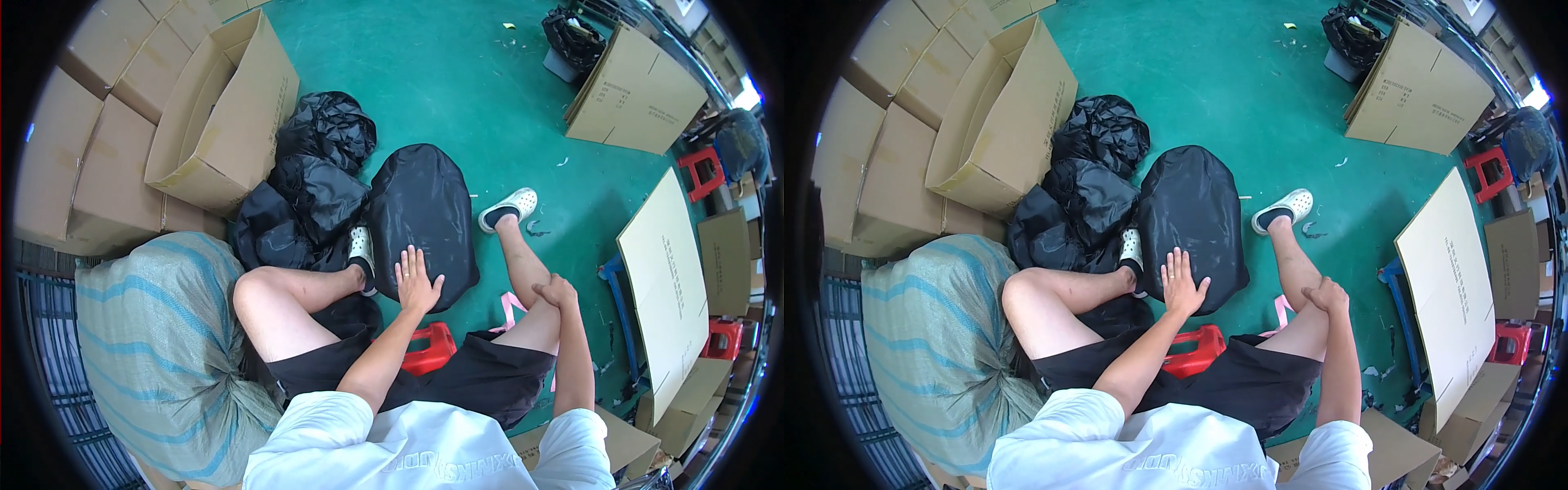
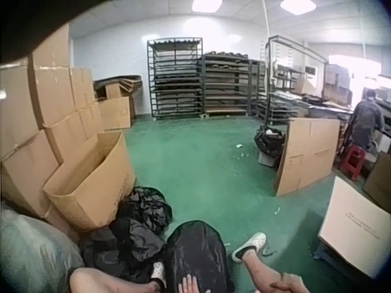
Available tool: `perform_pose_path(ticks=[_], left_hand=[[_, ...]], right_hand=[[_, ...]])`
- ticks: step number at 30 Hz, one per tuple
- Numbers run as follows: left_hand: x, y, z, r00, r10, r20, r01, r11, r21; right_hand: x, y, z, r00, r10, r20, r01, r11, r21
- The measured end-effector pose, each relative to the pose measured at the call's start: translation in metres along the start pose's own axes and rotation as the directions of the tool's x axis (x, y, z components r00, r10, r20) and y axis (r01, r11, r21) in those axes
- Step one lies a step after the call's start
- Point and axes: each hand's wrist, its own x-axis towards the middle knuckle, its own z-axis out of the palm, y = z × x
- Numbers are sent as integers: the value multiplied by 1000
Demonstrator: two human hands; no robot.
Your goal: The person is inspecting and folding black fabric covers while sitting on a stool in a warehouse.
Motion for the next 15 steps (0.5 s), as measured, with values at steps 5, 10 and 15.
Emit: perform_pose_path(ticks=[5,10,15], left_hand=[[-2,-8,9,998,36,52,-44,986,162],[6,-7,2,983,8,186,-31,992,119],[19,-11,-5,915,-8,404,-36,994,101]], right_hand=[[14,-6,-4,998,-18,63,18,1000,-10],[23,-3,-2,997,-22,69,23,1000,-11],[24,2,0,999,-10,45,10,1000,15]])
